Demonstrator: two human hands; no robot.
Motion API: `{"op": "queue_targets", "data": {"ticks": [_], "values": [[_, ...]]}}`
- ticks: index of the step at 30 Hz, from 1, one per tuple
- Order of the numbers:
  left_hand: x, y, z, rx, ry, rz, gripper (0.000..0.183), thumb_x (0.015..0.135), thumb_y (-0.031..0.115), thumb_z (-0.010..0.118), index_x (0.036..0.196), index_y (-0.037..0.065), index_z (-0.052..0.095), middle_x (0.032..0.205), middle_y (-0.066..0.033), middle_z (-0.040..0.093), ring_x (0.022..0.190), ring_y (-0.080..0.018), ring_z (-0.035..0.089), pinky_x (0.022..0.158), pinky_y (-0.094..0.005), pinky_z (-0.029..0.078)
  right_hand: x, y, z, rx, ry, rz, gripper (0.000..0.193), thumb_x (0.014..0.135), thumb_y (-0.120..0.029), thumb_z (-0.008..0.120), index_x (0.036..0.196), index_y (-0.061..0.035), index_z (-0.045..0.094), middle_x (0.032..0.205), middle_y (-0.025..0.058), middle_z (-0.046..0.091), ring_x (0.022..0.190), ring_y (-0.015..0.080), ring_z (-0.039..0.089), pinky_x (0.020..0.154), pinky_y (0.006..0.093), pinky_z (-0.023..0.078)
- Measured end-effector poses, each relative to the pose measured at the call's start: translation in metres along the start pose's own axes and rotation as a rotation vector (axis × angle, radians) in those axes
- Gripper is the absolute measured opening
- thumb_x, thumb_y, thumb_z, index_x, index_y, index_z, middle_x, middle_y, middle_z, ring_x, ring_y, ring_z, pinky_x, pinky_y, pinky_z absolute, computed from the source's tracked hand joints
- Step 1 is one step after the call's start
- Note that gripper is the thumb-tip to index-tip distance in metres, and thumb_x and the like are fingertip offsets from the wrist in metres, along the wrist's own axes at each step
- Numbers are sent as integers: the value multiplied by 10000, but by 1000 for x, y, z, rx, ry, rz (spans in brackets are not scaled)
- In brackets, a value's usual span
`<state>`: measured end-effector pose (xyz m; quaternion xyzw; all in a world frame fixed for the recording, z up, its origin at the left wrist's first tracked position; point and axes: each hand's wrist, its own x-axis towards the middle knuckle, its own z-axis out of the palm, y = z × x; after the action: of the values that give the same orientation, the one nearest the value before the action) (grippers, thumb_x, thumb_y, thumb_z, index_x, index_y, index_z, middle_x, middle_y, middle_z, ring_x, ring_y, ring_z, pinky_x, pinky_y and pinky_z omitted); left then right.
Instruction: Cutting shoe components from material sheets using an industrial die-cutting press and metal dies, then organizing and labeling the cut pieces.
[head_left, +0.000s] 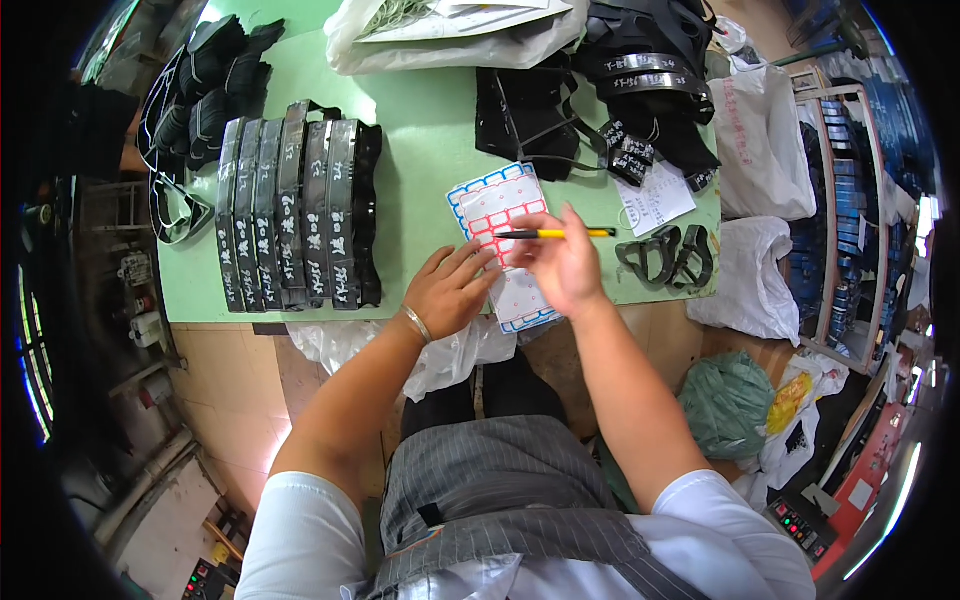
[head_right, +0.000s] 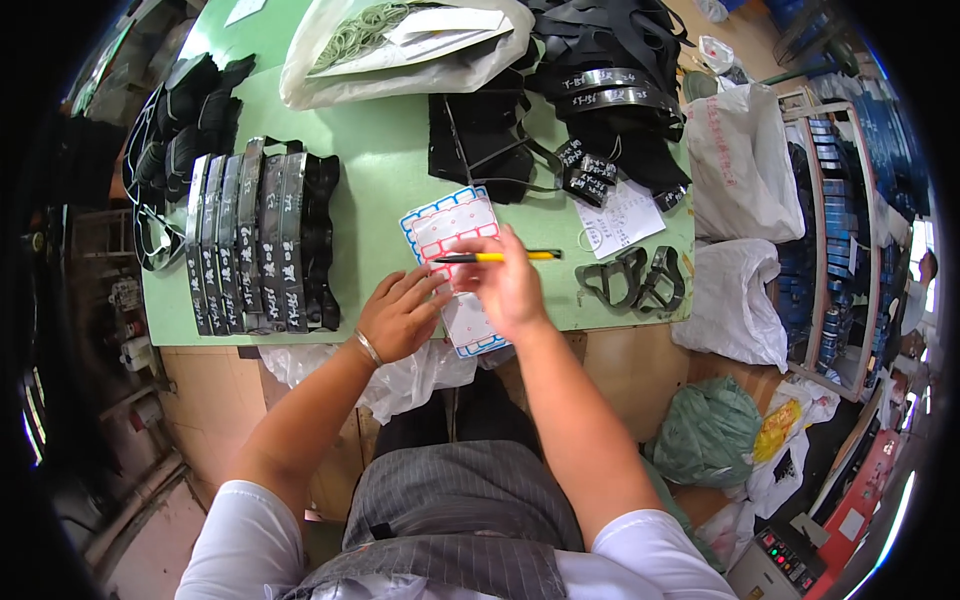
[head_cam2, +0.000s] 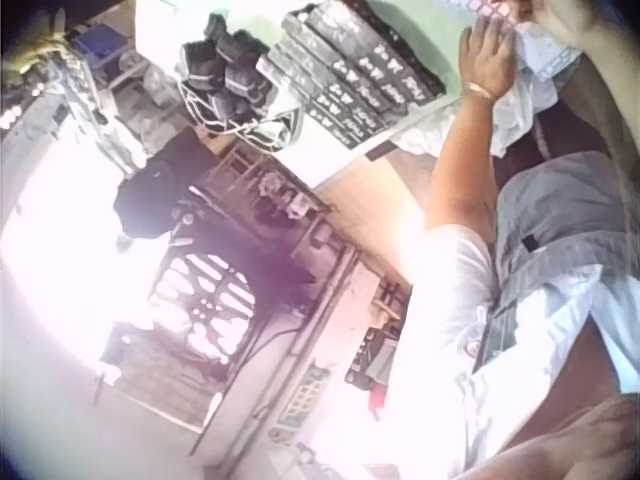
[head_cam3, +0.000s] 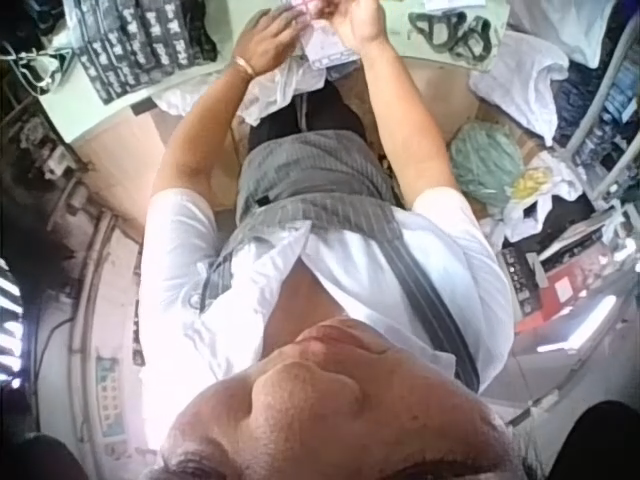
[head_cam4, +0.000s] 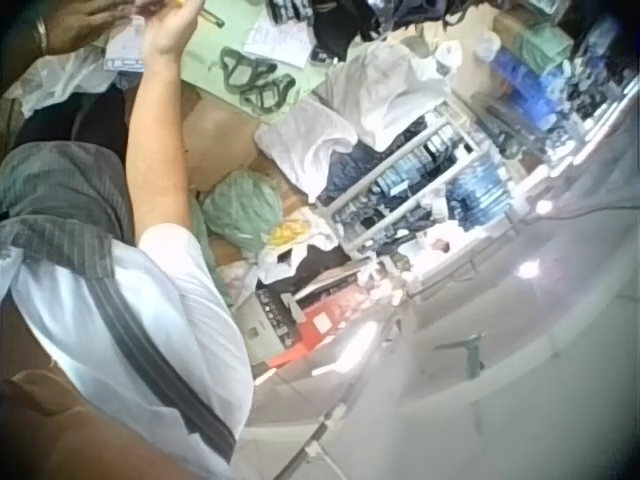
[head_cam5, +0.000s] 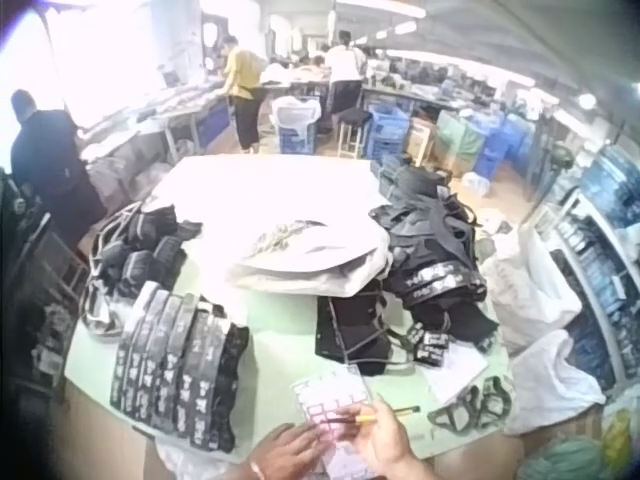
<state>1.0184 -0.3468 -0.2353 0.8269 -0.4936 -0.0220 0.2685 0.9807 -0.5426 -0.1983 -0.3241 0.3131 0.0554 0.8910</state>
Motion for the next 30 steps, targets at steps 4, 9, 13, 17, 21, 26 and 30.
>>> {"op": "queue_targets", "data": {"ticks": [4,9,13,17,21,26,30], "values": [[-11,-13,13,49,-71,104,413,749,236,659,1148,140,612,1208,-54,576,1216,-253,495,1038,-436,371,39,33,24,-92,-179,155,653,976,-558,321,1123,24,579,709,94,615,708,213,595,702,309,475],[-7,-13,12,53,-60,79,443,762,243,646,1194,150,606,1268,-37,564,1248,-243,486,1038,-438,367,73,41,-1,-84,107,-244,461,992,-416,454,1145,6,559,951,137,616,867,229,650,810,357,538],[-12,-14,16,37,-55,62,474,772,235,637,1239,171,585,1302,-25,550,1271,-223,473,1025,-434,384,47,20,-32,-433,302,-584,279,983,-245,519,1069,14,578,855,82,631,798,158,653,735,286,538],[-15,-15,16,35,-55,37,477,774,236,636,1245,186,585,1297,-17,556,1262,-217,482,1021,-431,390,34,24,-19,-451,263,-553,180,968,-189,531,936,-13,546,736,70,622,640,122,612,591,249,510],[-12,-14,18,11,-36,51,482,774,234,630,1252,189,584,1294,-13,559,1243,-213,498,1017,-424,395,46,40,-9,-562,169,-464,137,906,-108,618,865,-29,515,694,53,617,593,100,596,539,240,491],[-12,-16,16,30,-15,45,495,771,245,622,1259,169,579,1302,-17,555,1242,-210,498,1020,-410,394,69,48,-9,-802,144,-582,212,875,-111,664,778,-35,492,604,44,601,529,78,571,498,235,459],[-13,-17,16,21,-53,18,505,772,261,614,1260,138,576,1321,-25,542,1256,-209,482,1026,-399,388,69,53,-13,-837,136,-625,231,881,-122,659,747,-51,484,580,35,592,511,81,562,485,238,447]]}}
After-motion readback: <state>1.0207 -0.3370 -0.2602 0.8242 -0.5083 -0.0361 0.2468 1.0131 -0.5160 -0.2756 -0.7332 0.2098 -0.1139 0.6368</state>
